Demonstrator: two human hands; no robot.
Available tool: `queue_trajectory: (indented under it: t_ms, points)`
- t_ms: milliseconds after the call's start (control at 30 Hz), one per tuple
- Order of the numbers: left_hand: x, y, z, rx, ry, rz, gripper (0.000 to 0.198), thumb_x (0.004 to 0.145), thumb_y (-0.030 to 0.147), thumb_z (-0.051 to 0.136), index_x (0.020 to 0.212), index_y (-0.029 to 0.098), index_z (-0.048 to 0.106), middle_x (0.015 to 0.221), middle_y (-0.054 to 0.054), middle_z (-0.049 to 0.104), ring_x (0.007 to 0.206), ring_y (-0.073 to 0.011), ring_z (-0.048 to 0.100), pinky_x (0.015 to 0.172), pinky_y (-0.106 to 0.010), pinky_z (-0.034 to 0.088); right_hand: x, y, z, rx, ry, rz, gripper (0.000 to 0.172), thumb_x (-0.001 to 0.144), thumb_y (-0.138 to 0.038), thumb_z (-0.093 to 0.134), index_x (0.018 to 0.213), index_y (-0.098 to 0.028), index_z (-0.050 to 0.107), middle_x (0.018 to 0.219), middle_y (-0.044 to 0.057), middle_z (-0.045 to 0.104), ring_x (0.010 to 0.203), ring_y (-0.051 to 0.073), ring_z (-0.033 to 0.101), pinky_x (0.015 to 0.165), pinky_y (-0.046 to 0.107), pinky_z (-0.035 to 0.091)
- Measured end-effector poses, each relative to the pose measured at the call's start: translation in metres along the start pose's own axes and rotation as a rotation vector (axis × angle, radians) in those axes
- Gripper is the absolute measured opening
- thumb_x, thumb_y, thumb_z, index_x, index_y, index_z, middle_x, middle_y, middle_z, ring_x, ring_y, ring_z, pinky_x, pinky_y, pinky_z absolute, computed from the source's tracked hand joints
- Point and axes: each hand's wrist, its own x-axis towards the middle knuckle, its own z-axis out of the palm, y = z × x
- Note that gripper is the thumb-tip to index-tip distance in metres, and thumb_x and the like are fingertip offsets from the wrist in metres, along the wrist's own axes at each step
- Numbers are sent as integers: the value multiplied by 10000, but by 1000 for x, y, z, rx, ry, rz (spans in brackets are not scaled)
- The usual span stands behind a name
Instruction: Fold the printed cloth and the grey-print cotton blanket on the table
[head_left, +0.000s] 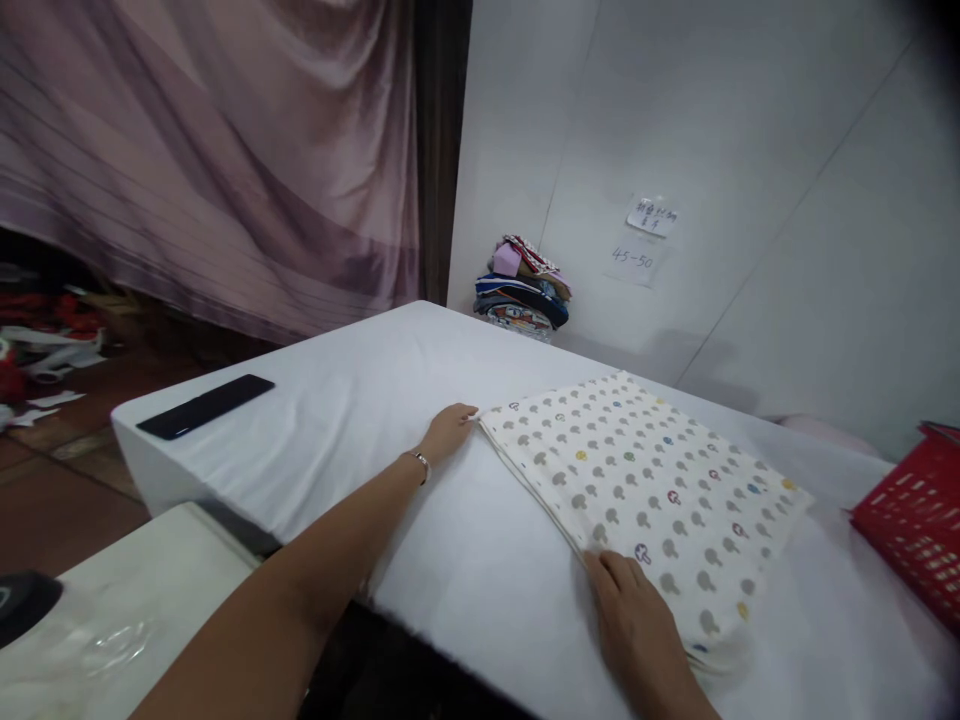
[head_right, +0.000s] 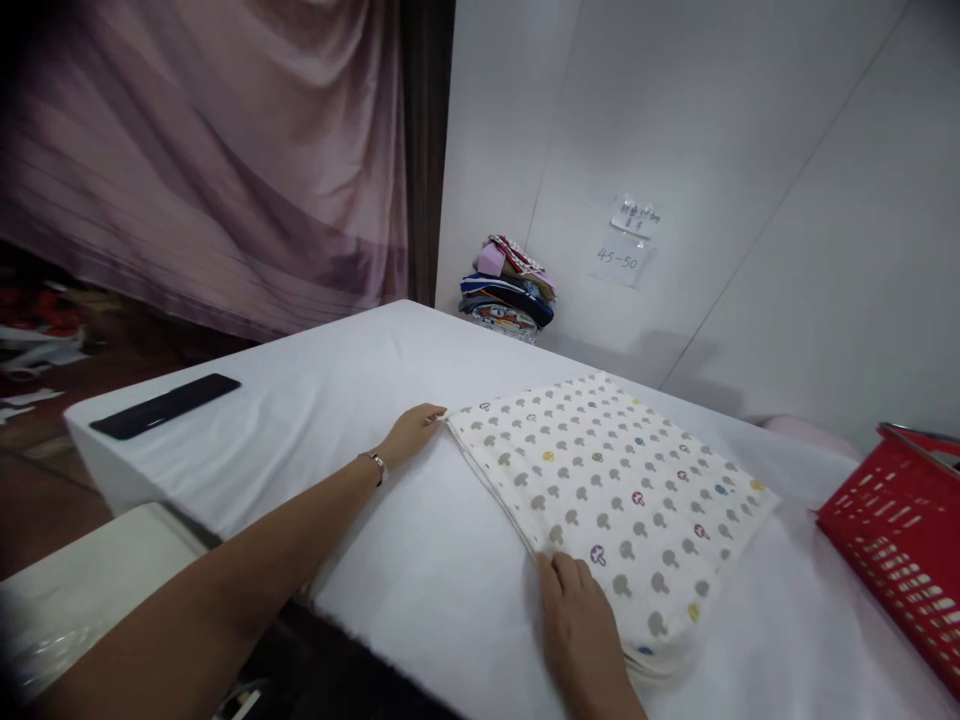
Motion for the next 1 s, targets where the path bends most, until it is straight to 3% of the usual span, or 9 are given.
queue_trajectory:
  t_ms: [233,467,767,1000]
  points:
    - [15,3,6,-13,-87,37,277,812,199,453,995,201,661,1047,-29,651,975,-163,570,882,-274,426,-2,1,4,-32,10,11,472,771,-31,427,1188,-237,505,1067,99,574,942,232,525,783,337,487]
    - [20,4,2,15,-118,28,209,761,191,483,877,180,657,935,-42,654,871,-175,579,770,-277,438,-1,1,1,-8,-6,20,477,757,-34,438,1186,-229,512,1045,98,583,932,230,534,765,329,496]
    - [19,-2,-15,53,-155,81,244,787,184,417,864,183,648,916,-24,664,866,-166,583,773,-265,435,-3,6,7,-8,56,-30,476,748,-60,437,1196,-206,501,1029,99,577,911,227,531,728,324,505]
    - [15,-1,-17,163,-148,133,260,822,174,392,903,184,638,973,-49,646,946,-199,548,837,-324,418,-2,7,6,5,103,-37,471,754,-76,429,1191,-237,504,1033,88,581,915,220,530,728,308,506]
